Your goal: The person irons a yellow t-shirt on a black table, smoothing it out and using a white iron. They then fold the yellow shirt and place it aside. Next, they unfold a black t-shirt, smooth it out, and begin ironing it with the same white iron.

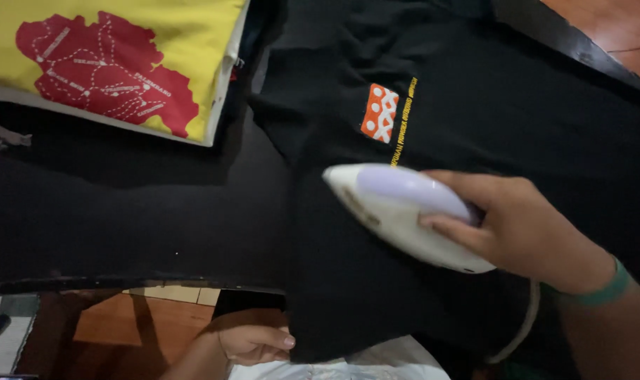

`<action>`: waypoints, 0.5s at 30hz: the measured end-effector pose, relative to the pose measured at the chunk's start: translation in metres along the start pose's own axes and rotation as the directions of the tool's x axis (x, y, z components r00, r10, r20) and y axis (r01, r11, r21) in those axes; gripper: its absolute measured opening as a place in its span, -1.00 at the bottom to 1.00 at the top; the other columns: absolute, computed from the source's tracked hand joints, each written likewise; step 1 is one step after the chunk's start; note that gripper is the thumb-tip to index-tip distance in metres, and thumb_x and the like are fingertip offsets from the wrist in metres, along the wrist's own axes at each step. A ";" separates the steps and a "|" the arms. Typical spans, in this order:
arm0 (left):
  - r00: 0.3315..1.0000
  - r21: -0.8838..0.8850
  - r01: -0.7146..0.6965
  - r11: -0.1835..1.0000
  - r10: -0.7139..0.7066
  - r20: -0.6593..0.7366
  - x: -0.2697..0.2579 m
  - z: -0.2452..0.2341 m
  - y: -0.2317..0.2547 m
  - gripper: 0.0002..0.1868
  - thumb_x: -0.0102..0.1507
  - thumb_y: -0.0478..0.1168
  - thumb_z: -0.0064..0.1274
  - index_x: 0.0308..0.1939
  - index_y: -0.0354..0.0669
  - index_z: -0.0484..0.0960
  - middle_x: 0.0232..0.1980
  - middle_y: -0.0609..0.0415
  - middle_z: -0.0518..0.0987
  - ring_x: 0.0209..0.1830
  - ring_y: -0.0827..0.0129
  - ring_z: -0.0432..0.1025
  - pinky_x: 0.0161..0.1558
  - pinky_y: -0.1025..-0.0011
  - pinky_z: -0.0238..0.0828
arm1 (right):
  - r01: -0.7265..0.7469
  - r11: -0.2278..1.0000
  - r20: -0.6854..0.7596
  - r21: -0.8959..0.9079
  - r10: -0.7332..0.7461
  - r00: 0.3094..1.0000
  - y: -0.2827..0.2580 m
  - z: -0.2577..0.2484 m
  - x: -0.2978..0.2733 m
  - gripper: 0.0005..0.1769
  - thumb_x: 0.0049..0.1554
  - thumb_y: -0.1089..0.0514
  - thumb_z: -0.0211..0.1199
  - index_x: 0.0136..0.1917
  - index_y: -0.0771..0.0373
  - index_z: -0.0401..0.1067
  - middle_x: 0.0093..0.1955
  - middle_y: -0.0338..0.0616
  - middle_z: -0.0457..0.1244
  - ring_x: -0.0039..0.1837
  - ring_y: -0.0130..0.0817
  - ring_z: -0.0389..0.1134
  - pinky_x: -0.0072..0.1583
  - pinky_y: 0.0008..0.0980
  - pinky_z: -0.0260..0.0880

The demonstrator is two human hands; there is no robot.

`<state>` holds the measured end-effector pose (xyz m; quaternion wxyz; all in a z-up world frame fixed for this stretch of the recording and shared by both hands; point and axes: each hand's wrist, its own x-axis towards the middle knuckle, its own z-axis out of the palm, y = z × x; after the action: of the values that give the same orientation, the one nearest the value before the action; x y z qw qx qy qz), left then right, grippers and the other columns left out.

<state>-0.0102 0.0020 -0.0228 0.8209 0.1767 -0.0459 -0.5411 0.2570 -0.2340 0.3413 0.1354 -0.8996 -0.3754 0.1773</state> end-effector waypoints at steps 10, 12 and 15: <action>0.999 -0.159 -0.005 0.987 -0.003 -0.048 -0.011 0.024 0.022 -0.70 0.42 -0.25 -0.07 0.11 -0.39 0.62 0.04 -0.04 0.66 0.05 0.33 0.56 0.16 0.49 0.46 | 0.160 0.985 0.247 0.070 -0.173 0.954 0.034 -0.013 -0.041 -0.31 -0.10 -0.14 0.61 0.29 -0.02 0.56 0.06 -0.39 0.55 0.03 -0.41 0.60 0.06 -0.36 0.51; 0.995 -0.164 -0.031 0.986 0.014 -0.103 -0.015 0.022 0.023 -0.79 0.42 -0.33 -0.04 -0.03 -0.42 0.67 -0.15 -0.07 0.69 -0.17 0.32 0.60 -0.07 0.52 0.54 | 0.178 0.976 0.298 0.125 -0.208 0.932 0.036 -0.013 -0.047 -0.27 -0.09 -0.11 0.63 0.34 -0.03 0.54 0.17 -0.42 0.55 0.14 -0.40 0.59 0.16 -0.33 0.52; 0.990 -0.352 0.136 0.926 -0.142 0.007 -0.017 0.003 0.011 -0.63 0.54 -0.25 -0.23 -0.18 -0.33 0.68 -0.29 -0.02 0.69 -0.31 0.39 0.59 -0.13 0.55 0.49 | 0.001 0.993 0.194 0.118 -0.025 0.981 0.050 -0.006 -0.057 -0.32 -0.09 -0.18 0.58 0.28 -0.01 0.57 -0.01 -0.36 0.56 -0.03 -0.46 0.62 0.01 -0.41 0.52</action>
<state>-0.0089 0.0208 -0.0144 0.7993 0.0350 0.0717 -0.5956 0.2542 -0.3101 0.3405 0.1518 -0.8659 -0.3816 0.2856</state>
